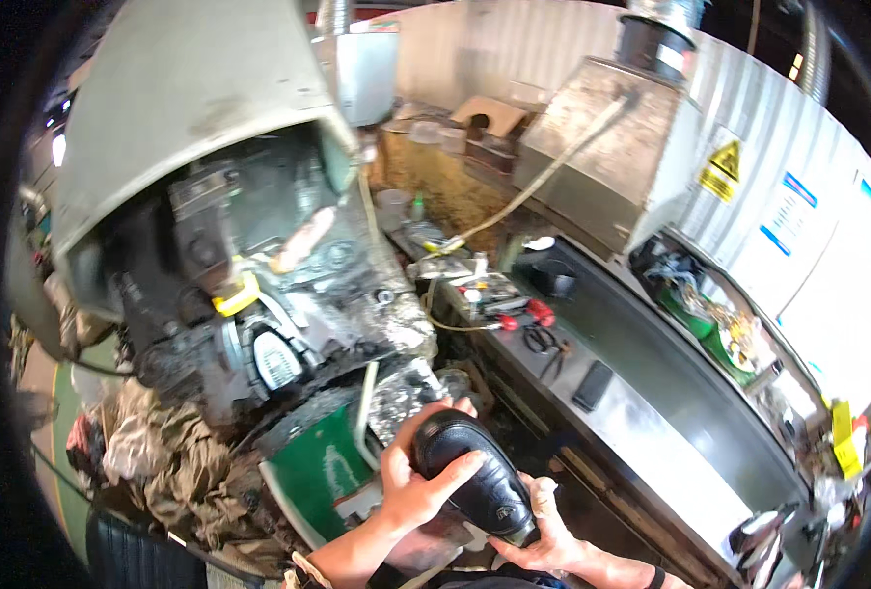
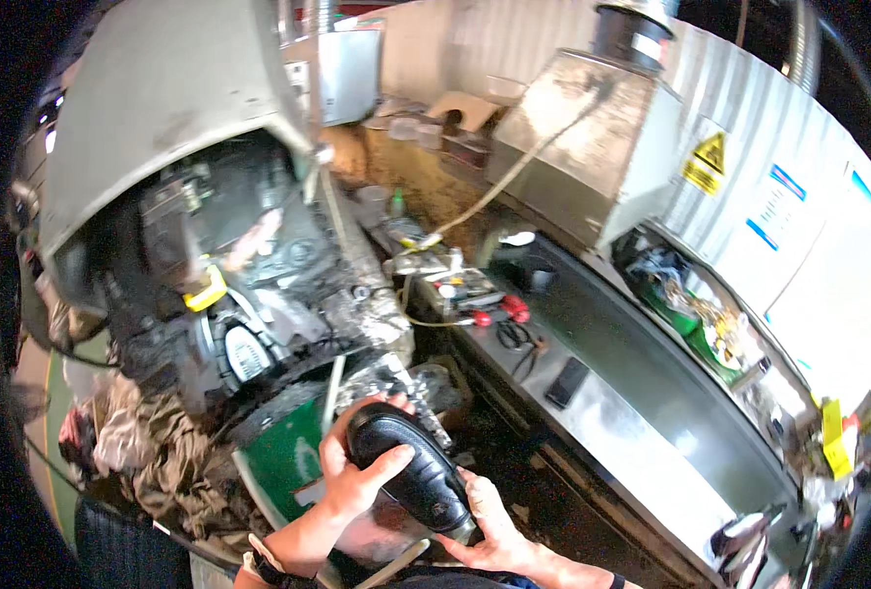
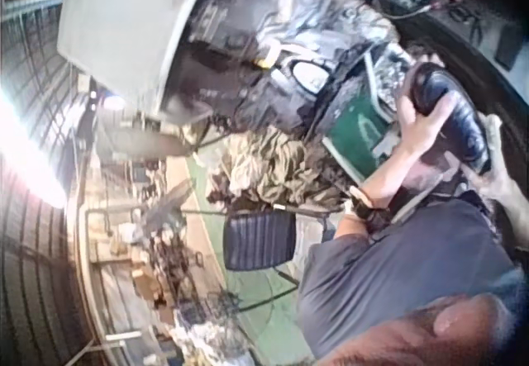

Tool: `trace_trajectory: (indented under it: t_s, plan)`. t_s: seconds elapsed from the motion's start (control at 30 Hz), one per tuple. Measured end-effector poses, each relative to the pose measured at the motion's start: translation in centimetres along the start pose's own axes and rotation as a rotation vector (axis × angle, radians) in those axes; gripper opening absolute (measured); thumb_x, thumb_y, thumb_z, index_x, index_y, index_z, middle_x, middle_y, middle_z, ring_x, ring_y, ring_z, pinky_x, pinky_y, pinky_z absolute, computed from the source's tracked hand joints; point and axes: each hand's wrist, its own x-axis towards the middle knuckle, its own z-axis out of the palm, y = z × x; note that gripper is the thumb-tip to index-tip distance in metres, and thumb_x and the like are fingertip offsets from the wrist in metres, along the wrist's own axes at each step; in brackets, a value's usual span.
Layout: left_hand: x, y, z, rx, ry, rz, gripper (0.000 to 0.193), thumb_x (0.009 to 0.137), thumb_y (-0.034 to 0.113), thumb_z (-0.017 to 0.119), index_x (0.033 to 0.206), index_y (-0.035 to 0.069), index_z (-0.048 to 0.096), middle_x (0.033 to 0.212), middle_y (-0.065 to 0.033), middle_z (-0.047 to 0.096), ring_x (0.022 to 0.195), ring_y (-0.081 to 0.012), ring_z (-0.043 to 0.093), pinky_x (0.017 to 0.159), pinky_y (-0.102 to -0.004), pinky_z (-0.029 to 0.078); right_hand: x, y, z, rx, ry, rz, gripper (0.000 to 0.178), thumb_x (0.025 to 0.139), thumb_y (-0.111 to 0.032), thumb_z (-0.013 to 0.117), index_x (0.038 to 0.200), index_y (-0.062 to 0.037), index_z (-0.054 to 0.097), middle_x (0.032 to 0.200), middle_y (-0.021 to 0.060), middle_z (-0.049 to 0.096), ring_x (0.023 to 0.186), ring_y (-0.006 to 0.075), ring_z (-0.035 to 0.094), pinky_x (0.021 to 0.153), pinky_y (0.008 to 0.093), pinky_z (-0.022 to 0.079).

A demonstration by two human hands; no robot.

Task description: Operating a toe-lasting machine to shape shoe uppers over lasts and placing finished components on a conveyor belt.

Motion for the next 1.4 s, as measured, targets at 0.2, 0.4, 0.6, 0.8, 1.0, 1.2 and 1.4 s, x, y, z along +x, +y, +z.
trace_trajectory:
  t_s: [0.2, 0.4, 0.6, 0.8, 1.0, 1.2, 1.4]
  plan:
    - [2.1, -3.4, 6.2, 0.033, -0.077, -0.062, 0.051, 0.078, -0.001, 0.078, 0.124, -0.004, 0.057, 0.121, -0.0178, 0.067, 0.112, -0.0288, 0.066, 0.101, -0.0428, 0.050, -2.6, 0.7, -4.3, 0.041, 0.132, 0.137, 0.096, 0.080, 0.000, 0.079, 0.156, 0.0001, 0.020, 0.141, 0.0157, 0.043, 0.130, 0.0230, 0.044, 0.109, 0.0336, 0.036]
    - [4.4, -9.7, 14.2, 0.083, -0.152, -0.207, 0.053, 0.076, 0.004, 0.078, 0.125, -0.005, 0.058, 0.117, -0.0179, 0.068, 0.110, -0.0271, 0.065, 0.103, -0.0417, 0.048, -7.6, 6.3, -9.9, -0.013, 0.280, 0.015, 0.091, 0.084, -0.013, 0.077, 0.155, 0.0049, 0.023, 0.159, 0.0286, 0.026, 0.145, 0.0439, 0.031, 0.119, 0.0479, 0.024]
    - [8.4, -18.2, 21.7, -0.113, -0.024, -0.857, 0.048, 0.094, 0.033, 0.065, 0.130, 0.001, 0.058, 0.119, -0.0125, 0.067, 0.109, -0.0270, 0.065, 0.098, -0.0418, 0.051, -13.1, 7.4, -20.4, 0.285, 0.358, -0.015, 0.114, 0.080, -0.029, 0.087, 0.160, 0.0004, 0.012, 0.167, 0.0199, 0.012, 0.154, 0.0278, 0.011, 0.123, 0.0433, 0.013]
    - [7.4, -26.5, 32.3, 0.228, -0.424, -1.158, 0.055, 0.095, 0.051, 0.058, 0.125, 0.006, 0.064, 0.128, -0.0140, 0.064, 0.118, -0.0292, 0.061, 0.101, -0.0426, 0.050, -17.6, 9.8, -27.5, 0.123, 0.636, -0.157, 0.094, 0.091, -0.034, 0.075, 0.158, 0.0001, 0.018, 0.162, 0.0209, 0.023, 0.150, 0.0333, 0.024, 0.121, 0.0436, 0.020]
    - [4.6, -32.4, 38.8, 0.098, -0.754, -1.163, 0.055, 0.099, 0.051, 0.053, 0.133, 0.008, 0.059, 0.131, -0.0113, 0.062, 0.122, -0.0279, 0.059, 0.103, -0.0415, 0.048, -18.9, 13.7, -31.2, -0.484, 0.554, 0.149, 0.071, 0.097, -0.024, 0.067, 0.155, -0.0034, 0.030, 0.159, 0.0205, 0.033, 0.147, 0.0388, 0.031, 0.120, 0.0474, 0.027]
    - [7.8, -38.3, 38.3, -0.049, -0.903, -1.167, 0.055, 0.103, 0.049, 0.048, 0.140, 0.010, 0.054, 0.135, -0.0085, 0.060, 0.125, -0.0274, 0.056, 0.105, -0.0425, 0.046, -17.2, 17.9, -32.8, -0.473, 0.639, 0.326, 0.096, 0.080, -0.008, 0.072, 0.160, -0.0160, 0.020, 0.161, 0.0085, 0.029, 0.132, 0.0456, 0.042, 0.094, 0.0501, 0.057]
    - [9.4, -36.7, 40.1, 0.362, -1.158, -0.070, 0.068, 0.070, 0.010, 0.089, 0.128, -0.006, 0.058, 0.124, -0.0179, 0.065, 0.118, -0.0300, 0.063, 0.102, -0.0385, 0.050, -14.8, 18.3, -35.5, -0.553, 0.731, 0.334, 0.090, 0.075, -0.004, 0.075, 0.155, -0.0089, 0.033, 0.147, 0.0164, 0.050, 0.126, 0.0408, 0.054, 0.094, 0.0420, 0.056]
